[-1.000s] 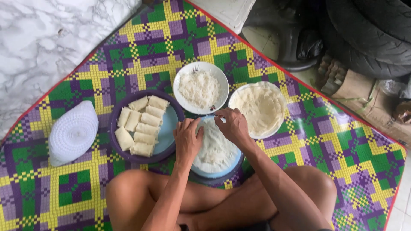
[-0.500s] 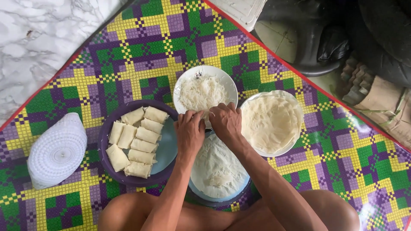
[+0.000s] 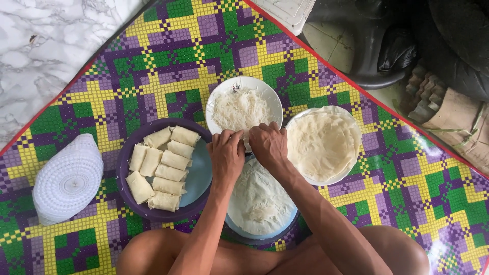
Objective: Assembling spring rolls by placing filling on thin dough wrappers and rolling them into cylinders.
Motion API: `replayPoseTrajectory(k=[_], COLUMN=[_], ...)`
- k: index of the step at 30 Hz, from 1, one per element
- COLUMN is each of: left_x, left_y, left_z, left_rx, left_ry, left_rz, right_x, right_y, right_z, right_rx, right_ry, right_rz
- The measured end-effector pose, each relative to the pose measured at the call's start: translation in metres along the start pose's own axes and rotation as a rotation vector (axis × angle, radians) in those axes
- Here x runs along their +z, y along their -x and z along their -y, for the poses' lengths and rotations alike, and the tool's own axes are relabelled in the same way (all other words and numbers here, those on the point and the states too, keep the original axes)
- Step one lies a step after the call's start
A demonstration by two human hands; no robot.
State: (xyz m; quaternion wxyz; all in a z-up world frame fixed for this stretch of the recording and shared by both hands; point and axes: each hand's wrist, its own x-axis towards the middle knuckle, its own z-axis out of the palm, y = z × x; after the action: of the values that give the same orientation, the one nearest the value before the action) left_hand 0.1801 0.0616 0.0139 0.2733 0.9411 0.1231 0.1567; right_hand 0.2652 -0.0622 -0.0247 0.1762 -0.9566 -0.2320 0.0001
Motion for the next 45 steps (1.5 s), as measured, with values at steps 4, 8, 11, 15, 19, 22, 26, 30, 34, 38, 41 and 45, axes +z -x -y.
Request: replayPoseTrajectory(k=[4, 8, 11, 15, 19, 22, 26, 30, 34, 38, 41, 45], left_x=[-0.003, -0.009, -0.017, -0.044, -0.056, -0.068, -0.060, -0.047, -0.044, -0.046, -0.050, -0.054], left_y=[0.001, 0.003, 0.008, 0.029, 0.078, 0.122, 0.170, 0.192, 0.190, 0.186, 0.186, 0.187], left_z=[0.000, -0.005, -0.010, -0.021, -0.024, -0.031, -0.033, -0.030, -0.031, -0.031, -0.033, -0.038], left_rx=[0.000, -0.011, -0.002, 0.039, 0.031, 0.037, -0.007, 0.067, 0.090, 0.111, 0.091, 0.114], left_ry=[0.007, 0.011, 0.011, 0.030, -0.008, 0.040, 0.089, 0.073, 0.065, 0.088, 0.152, 0.178], left_rz=[0.027, 0.023, 0.013, -0.004, 0.005, 0.037, 0.035, 0.045, 0.022, 0.038, 0.076, 0.111], right_x=[-0.026, -0.032, -0.061, -0.116, -0.155, -0.163, -0.126, -0.119, -0.110, -0.103, -0.107, -0.107], right_y=[-0.002, -0.002, 0.002, 0.030, 0.080, 0.125, 0.169, 0.186, 0.192, 0.192, 0.193, 0.197], right_z=[0.012, 0.003, 0.005, 0.020, 0.027, 0.035, 0.032, 0.032, 0.017, 0.010, 0.017, 0.030], right_rx=[0.081, 0.103, 0.105, 0.131, 0.089, 0.050, 0.016, -0.105, -0.134, -0.078, -0.084, -0.112], right_ry=[-0.064, -0.154, -0.250, -0.387, -0.384, -0.433, -0.459, -0.106, -0.053, 0.025, -0.057, -0.235], right_rz=[0.018, 0.049, 0.053, 0.044, 0.083, 0.117, 0.214, 0.249, 0.211, 0.173, 0.122, 0.072])
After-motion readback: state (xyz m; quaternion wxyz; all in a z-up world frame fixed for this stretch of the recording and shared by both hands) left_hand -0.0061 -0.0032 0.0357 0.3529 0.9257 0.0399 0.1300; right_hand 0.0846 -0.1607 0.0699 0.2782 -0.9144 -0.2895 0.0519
